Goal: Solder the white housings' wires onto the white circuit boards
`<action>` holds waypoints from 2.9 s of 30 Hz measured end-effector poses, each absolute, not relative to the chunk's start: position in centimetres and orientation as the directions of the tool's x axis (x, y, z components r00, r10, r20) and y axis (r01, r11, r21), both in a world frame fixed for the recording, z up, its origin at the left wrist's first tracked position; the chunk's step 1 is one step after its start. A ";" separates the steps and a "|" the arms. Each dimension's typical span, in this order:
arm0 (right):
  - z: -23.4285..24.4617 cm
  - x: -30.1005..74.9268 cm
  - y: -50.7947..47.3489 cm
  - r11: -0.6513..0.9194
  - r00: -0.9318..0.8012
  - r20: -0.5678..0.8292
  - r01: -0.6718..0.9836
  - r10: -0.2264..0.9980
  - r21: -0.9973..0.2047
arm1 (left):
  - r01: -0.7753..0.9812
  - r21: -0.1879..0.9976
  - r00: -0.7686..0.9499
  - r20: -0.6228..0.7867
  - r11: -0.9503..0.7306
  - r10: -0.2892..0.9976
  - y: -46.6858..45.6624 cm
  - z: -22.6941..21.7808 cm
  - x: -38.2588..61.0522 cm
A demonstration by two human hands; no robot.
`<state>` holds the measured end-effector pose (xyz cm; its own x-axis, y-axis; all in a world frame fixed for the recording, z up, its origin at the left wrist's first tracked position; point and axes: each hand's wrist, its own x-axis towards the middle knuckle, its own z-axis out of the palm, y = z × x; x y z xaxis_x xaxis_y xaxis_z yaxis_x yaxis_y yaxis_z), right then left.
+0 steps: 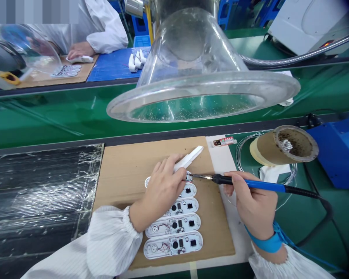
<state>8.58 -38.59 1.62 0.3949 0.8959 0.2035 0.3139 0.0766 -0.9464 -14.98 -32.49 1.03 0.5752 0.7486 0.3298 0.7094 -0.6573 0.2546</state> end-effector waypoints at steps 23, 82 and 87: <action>2.1 8.5 -38.5 0.106 0.386 0.233 0.322 0.893 -0.941 | 0.704 0.225 0.588 0.346 -0.673 0.731 -32.4 1.0 -14.9; 1.2 9.8 -39.3 0.092 0.522 0.189 0.205 0.832 -0.974 | 0.489 0.714 0.547 0.195 -0.500 0.814 -31.4 2.2 -17.1; 1.1 9.6 -39.5 0.094 0.511 0.171 0.173 0.842 -0.980 | 0.516 0.708 0.528 0.179 -0.481 0.830 -31.6 2.2 -16.6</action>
